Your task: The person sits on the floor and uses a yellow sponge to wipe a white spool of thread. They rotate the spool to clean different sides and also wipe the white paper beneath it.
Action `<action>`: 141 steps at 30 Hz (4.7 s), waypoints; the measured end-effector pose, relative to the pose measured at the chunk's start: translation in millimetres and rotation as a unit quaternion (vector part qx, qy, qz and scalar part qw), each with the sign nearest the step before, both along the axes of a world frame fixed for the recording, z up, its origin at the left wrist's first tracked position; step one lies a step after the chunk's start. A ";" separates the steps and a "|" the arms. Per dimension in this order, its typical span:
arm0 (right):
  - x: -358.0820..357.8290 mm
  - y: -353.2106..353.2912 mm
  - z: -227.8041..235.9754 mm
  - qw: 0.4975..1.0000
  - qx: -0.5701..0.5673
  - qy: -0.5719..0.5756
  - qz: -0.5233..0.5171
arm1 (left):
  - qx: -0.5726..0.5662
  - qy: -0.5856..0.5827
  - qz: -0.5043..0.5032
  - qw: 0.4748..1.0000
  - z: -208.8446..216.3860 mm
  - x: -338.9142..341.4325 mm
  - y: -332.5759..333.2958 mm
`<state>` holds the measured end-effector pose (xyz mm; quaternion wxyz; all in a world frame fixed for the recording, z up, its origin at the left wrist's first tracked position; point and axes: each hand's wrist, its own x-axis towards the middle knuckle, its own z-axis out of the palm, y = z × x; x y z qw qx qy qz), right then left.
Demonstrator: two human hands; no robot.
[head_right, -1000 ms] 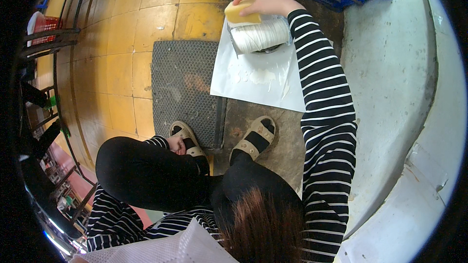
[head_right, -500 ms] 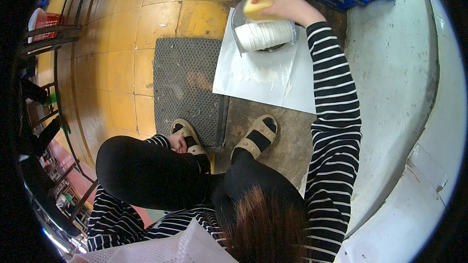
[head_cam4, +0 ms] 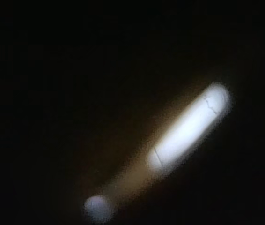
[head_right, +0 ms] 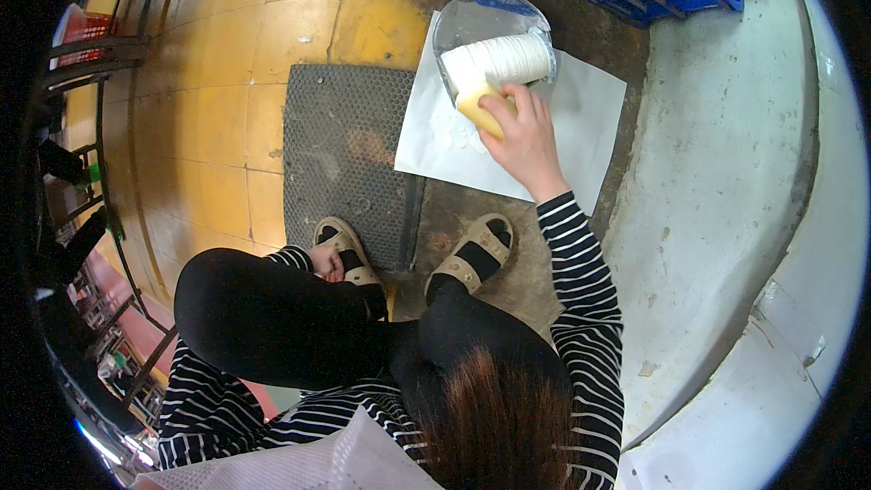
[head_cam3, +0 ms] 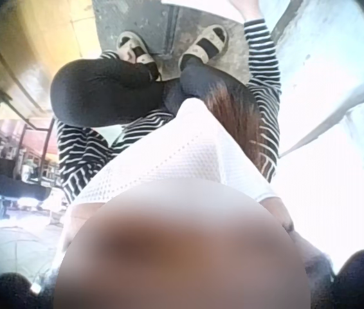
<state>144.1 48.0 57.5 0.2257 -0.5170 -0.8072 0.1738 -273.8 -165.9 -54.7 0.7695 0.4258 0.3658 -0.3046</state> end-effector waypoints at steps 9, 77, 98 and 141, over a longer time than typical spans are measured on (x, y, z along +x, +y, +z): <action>-2.6 -27.9 -26.9 0.989 0.088 0.051 -0.109 | -0.017 0.026 0.004 0.999 -8.0 -4.4 -4.0; 16.9 -17.9 -61.3 0.967 0.236 -0.090 0.038 | -0.032 0.048 0.001 0.998 5.2 1.2 4.5; 20.5 -34.1 -81.0 0.973 0.217 -0.082 -0.005 | -0.042 0.064 -0.005 0.997 6.3 3.8 4.6; -7.1 -43.5 -97.2 0.993 0.078 0.032 -0.083 | -0.073 0.074 0.015 0.994 2.0 1.5 0.6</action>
